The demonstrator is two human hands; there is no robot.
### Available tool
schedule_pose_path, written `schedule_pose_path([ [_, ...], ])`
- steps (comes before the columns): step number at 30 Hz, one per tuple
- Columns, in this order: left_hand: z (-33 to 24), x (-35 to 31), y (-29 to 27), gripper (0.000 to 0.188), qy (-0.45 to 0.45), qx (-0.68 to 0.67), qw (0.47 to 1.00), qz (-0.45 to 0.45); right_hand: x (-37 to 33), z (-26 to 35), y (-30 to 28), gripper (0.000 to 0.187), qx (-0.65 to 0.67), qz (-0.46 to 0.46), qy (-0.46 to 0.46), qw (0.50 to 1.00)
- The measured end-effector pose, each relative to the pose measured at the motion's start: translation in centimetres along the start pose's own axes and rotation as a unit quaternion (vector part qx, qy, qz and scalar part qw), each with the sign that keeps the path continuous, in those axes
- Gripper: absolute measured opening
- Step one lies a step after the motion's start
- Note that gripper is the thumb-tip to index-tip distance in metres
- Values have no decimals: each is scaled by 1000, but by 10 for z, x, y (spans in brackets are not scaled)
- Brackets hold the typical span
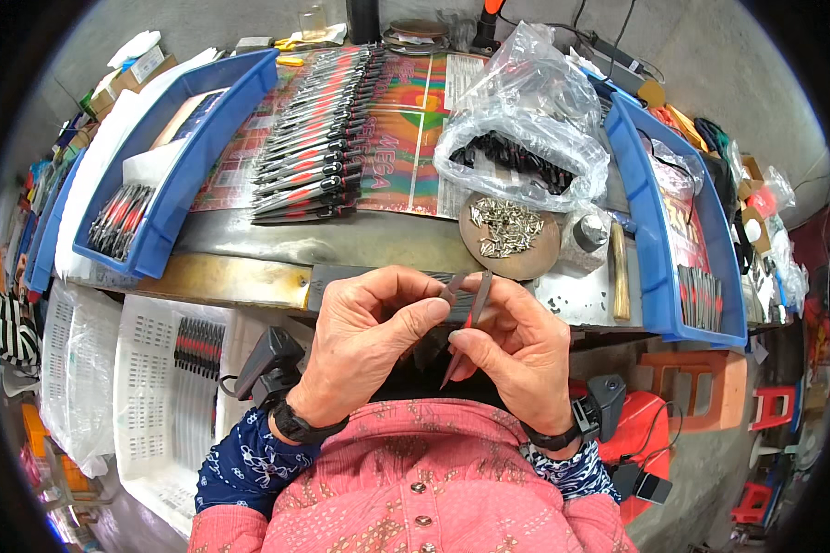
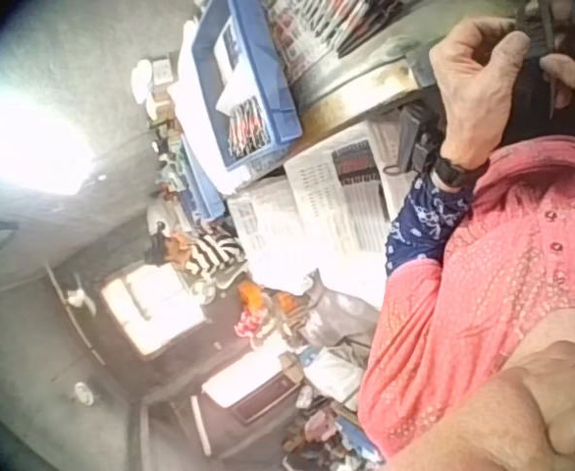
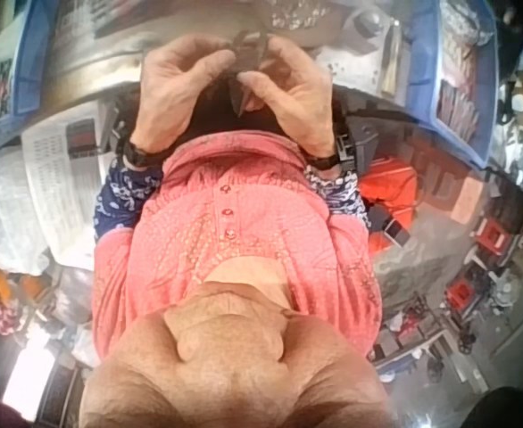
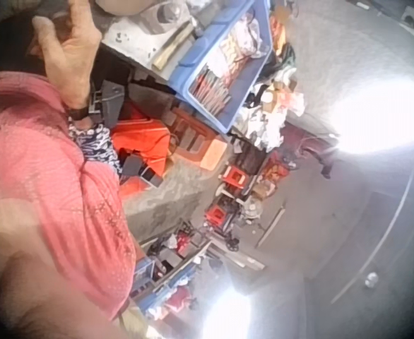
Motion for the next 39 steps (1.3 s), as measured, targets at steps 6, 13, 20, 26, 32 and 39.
schedule_pose_path([
  [6,2,-2,5,13,-30,-38,999,21,-2,-1,6,46,6,-2,-20,1000],
  [13,4,-3,8,13,-33,-43,998,38,-3,-2,8,44,-3,14,-13,1000],
  [20,6,-4,8,14,-40,-58,997,42,-4,1,9,44,-30,10,-21,999],
  [26,6,-4,7,14,-38,-62,997,31,-5,-1,8,44,-41,2,-16,999],
  [32,6,-4,7,13,-40,-62,997,36,-5,-4,8,45,-35,2,-14,999],
  [39,9,-4,7,11,-48,-64,996,45,-5,-5,8,46,-52,2,-11,999],
])
Point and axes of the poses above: each hand's wrist, its own x-axis towards the middle knuckle, its own y-axis out of the palm, z = x × y, the point moved 8 cm from there along x, towards the middle knuckle, and after that the axes turned 1 degree about -x, right-handed, at the moved point
